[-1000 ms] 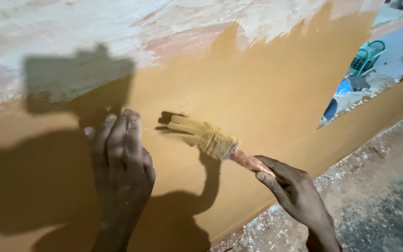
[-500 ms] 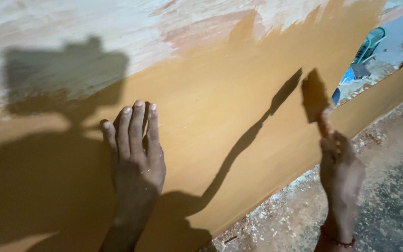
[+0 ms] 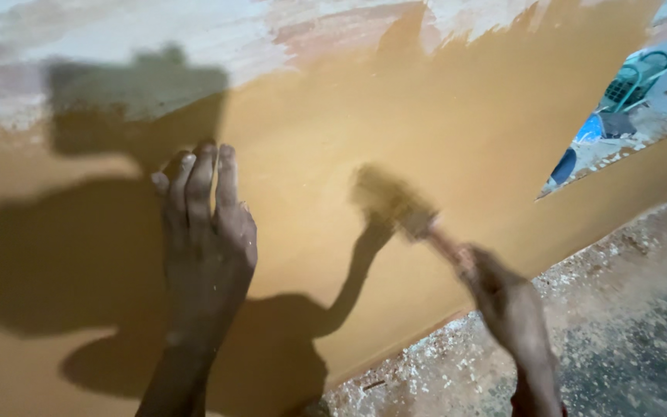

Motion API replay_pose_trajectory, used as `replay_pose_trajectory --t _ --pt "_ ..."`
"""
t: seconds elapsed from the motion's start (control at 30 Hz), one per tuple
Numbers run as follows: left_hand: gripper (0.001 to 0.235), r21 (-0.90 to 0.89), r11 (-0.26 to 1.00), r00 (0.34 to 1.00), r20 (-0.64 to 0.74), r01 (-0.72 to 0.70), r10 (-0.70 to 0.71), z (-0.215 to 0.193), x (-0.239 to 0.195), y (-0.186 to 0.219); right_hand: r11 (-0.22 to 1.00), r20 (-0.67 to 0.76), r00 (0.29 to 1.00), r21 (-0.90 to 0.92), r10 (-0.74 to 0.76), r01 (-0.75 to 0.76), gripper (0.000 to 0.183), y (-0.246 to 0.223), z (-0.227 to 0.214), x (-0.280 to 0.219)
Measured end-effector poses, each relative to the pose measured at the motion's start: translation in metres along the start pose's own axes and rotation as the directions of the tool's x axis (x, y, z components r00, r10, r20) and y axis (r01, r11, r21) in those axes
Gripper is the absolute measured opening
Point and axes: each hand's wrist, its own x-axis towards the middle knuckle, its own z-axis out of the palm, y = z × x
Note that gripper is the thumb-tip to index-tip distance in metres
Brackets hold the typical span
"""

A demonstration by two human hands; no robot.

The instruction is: The person paints a wall with a brush, applying a light brown coat over a white surface. The person holds the wall with the left hand while brushing with the right hand, working around an electrical outlet and a rectangular opening.

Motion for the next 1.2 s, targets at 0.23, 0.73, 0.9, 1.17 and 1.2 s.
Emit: replay_pose_trajectory --t 0.23,0.73,0.9,1.17,1.2 --pt "0.075 0.062 0.998 0.991 0.130 0.025 -0.033 0.002 -0.007 0.002 0.915 -0.547 0.813 -0.402 -0.199 -0.046 0.034 0.108 -0.032 0.027" --pt "0.068 0.075 0.997 0.998 0.064 0.013 -0.018 -0.021 -0.017 -0.006 0.964 0.108 0.966 0.153 -0.237 0.219 0.046 -0.047 0.026 -0.020" --pt "0.071 0.200 0.980 0.999 0.048 0.014 -0.024 -0.023 -0.019 -0.041 0.990 -0.210 0.968 -0.014 -0.140 0.140 0.046 -0.018 -0.019 -0.009" --pt "0.077 0.166 0.985 0.992 0.108 0.040 -0.058 -0.021 -0.023 -0.052 0.964 -0.526 0.821 -0.242 -0.223 0.107 0.033 -0.021 -0.043 0.005" --pt "0.078 0.129 0.991 0.991 0.127 0.034 -0.050 -0.026 -0.023 -0.054 0.963 -0.515 0.822 -0.232 -0.243 0.140 0.031 -0.036 -0.037 0.008"
